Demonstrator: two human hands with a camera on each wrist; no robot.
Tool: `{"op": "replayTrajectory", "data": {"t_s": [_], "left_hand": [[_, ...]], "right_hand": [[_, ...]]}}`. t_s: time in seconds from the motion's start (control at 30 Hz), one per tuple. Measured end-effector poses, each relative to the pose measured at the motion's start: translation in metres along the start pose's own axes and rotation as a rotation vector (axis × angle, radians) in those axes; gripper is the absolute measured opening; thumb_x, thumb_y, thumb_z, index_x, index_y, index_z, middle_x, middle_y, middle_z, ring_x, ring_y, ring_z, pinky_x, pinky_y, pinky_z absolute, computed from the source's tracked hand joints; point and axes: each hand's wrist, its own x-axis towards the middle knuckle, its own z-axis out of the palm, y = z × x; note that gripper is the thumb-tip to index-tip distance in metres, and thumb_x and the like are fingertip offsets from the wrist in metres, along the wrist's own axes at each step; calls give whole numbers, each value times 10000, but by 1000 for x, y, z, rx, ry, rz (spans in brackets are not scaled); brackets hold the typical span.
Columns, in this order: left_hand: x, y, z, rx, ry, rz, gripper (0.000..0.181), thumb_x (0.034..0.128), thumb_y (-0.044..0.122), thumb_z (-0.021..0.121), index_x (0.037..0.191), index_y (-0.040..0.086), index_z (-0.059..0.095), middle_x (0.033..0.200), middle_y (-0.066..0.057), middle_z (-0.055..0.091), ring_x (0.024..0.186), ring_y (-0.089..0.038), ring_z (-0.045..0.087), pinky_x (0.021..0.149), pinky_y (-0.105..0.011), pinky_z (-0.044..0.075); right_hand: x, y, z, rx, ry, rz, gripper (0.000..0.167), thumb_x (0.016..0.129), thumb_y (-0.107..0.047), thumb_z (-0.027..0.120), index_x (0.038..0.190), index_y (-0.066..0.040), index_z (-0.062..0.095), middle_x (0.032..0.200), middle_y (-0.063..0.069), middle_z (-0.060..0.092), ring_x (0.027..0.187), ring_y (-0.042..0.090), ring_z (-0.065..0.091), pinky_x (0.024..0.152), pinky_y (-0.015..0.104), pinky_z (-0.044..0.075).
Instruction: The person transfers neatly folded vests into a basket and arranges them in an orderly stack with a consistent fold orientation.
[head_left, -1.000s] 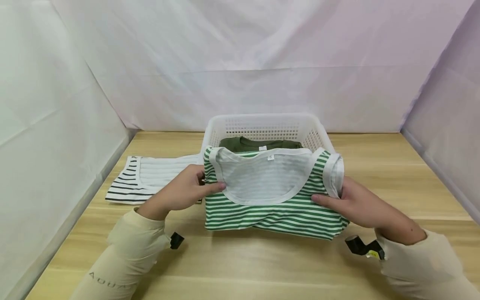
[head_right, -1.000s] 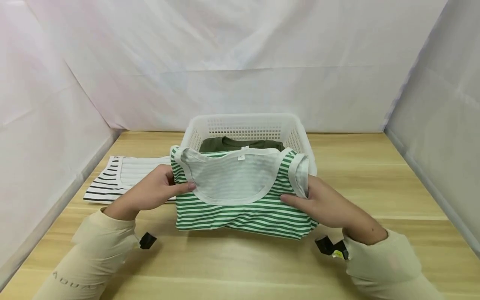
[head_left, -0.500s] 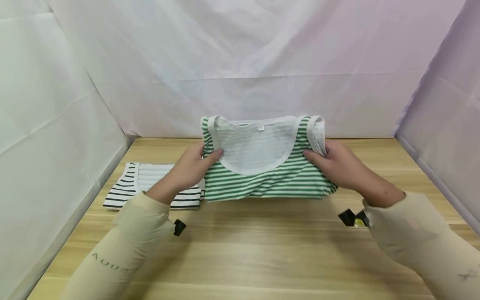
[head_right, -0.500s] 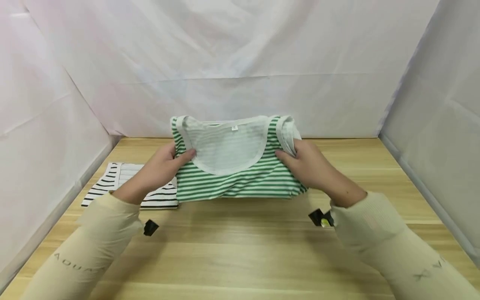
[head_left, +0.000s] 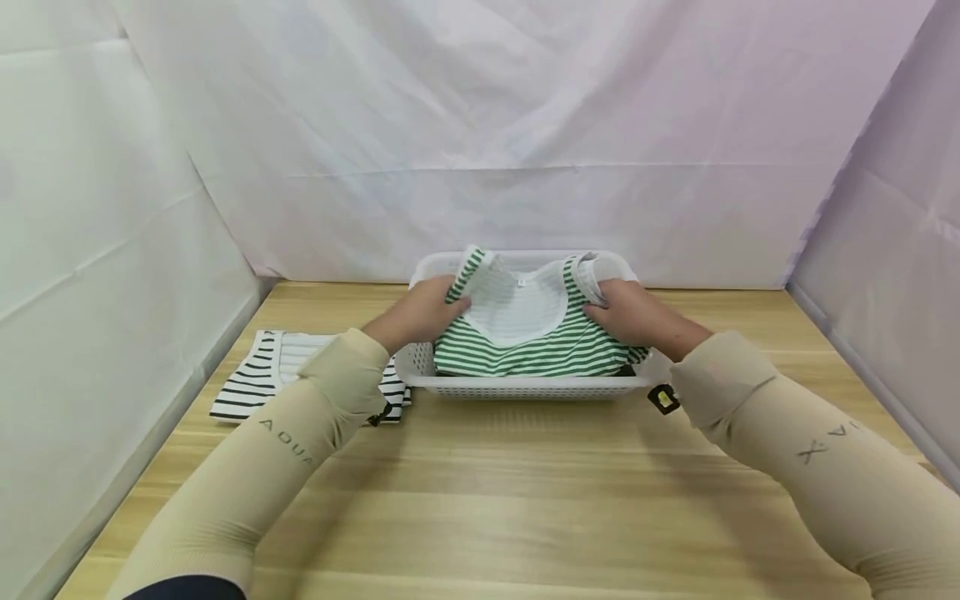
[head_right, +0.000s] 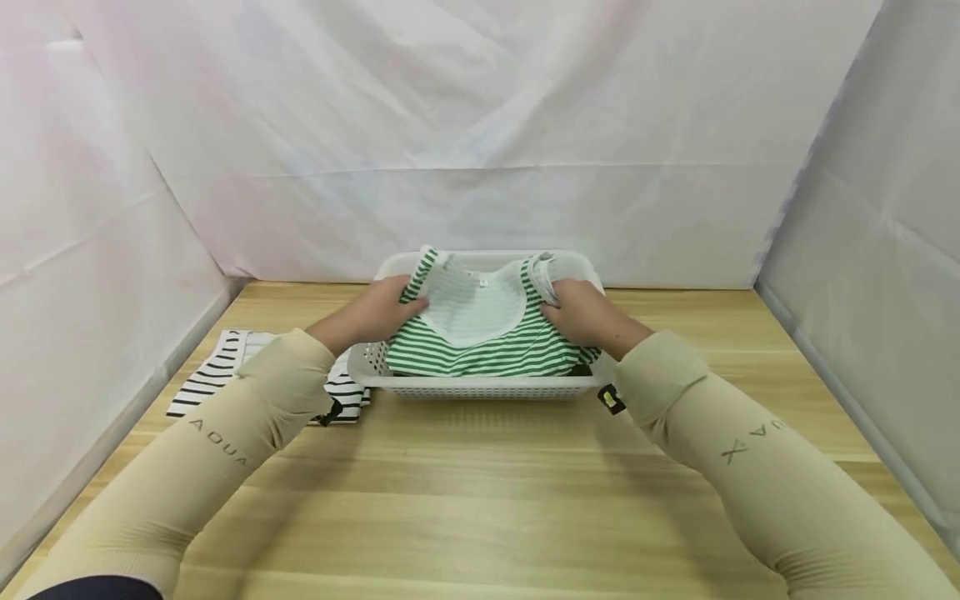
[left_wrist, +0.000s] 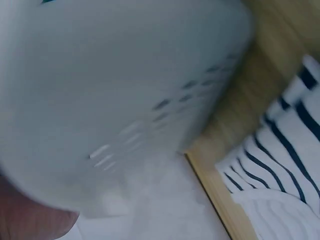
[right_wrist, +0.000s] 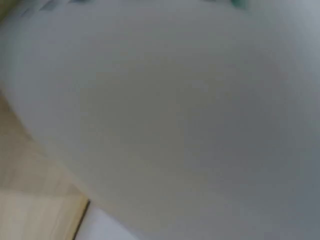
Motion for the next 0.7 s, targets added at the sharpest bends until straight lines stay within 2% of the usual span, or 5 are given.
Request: {"op": "replayTrajectory", "data": {"t_s": [0.13, 0.33, 0.47, 0.57, 0.7], "left_hand": [[3, 1, 9, 131, -32, -35, 239, 1051, 268, 511, 1177, 91, 609, 909, -44, 676, 733, -148, 616, 699, -312, 515], [2, 7, 16, 232, -40, -73, 256, 1046, 281, 526, 1216, 98, 581, 985, -41, 675, 793, -162, 618, 721, -331, 501], [2, 10, 17, 325, 1, -77, 272, 1029, 288, 562, 1228, 103, 570, 1035, -47, 685, 819, -173, 620, 704, -343, 496], [0, 9, 19, 376, 32, -96, 302, 1020, 291, 580, 1241, 87, 552, 1061, -74, 695, 844, -193, 647, 698, -365, 514], [-1, 7, 20, 423, 43, -122, 465, 1018, 302, 577, 1385, 49, 446, 1057, -112, 710, 838, -212, 675, 676, -382, 519]], "right_hand": [[8, 1, 10, -41, -55, 11, 196, 1027, -172, 539, 1077, 10, 588, 766, 69, 531, 641, 192, 511, 645, 333, 435], [7, 8, 19, -73, -75, 61, 369, 1033, -176, 535, 1303, 75, 518, 987, 161, 635, 699, 200, 539, 675, 331, 452], [6, 8, 19, -78, -32, 54, 410, 1035, -161, 530, 1361, 83, 485, 1200, 252, 638, 780, 222, 570, 713, 357, 463], [5, 6, 19, -85, -15, 47, 400, 1034, -151, 530, 1358, 80, 486, 1272, 275, 615, 870, 246, 584, 758, 392, 467], [6, 2, 21, -131, -44, 53, 444, 1034, -150, 525, 1406, 75, 436, 1326, 284, 580, 1039, 296, 601, 855, 457, 479]]}}
